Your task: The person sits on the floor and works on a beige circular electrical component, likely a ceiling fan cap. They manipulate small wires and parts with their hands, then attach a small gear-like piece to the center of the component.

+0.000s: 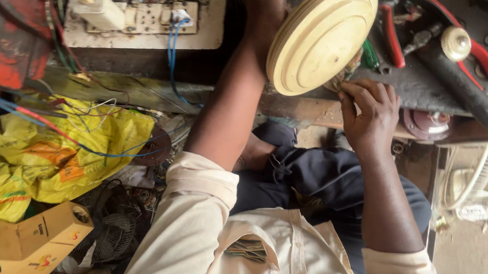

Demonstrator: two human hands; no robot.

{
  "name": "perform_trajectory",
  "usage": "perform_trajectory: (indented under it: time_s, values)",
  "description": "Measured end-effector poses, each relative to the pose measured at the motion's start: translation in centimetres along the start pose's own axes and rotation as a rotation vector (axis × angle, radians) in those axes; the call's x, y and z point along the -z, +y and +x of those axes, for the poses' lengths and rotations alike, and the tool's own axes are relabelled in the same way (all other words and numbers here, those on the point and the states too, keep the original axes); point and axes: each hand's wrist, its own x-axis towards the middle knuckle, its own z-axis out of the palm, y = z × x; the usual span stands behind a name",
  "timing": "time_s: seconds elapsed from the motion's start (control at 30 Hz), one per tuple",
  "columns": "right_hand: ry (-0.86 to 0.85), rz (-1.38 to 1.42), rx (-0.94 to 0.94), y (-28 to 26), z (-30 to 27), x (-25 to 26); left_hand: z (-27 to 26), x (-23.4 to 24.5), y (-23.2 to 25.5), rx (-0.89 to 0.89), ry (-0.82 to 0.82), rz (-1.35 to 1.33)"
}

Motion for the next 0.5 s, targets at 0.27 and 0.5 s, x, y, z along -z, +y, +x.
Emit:
perform_trajectory:
  time_s: [0.27,0.5]
  values:
    - [0.024,0.011,0.015,1.6,-0.9,-0.9,-1.6,0.4,5.1,0.042,-0.132,0.224]
    - [0.06,0.021,0.005,1.7,-1.5,-0.8,-3.8,3.3,11.1,-0.148,-0.092,0.01]
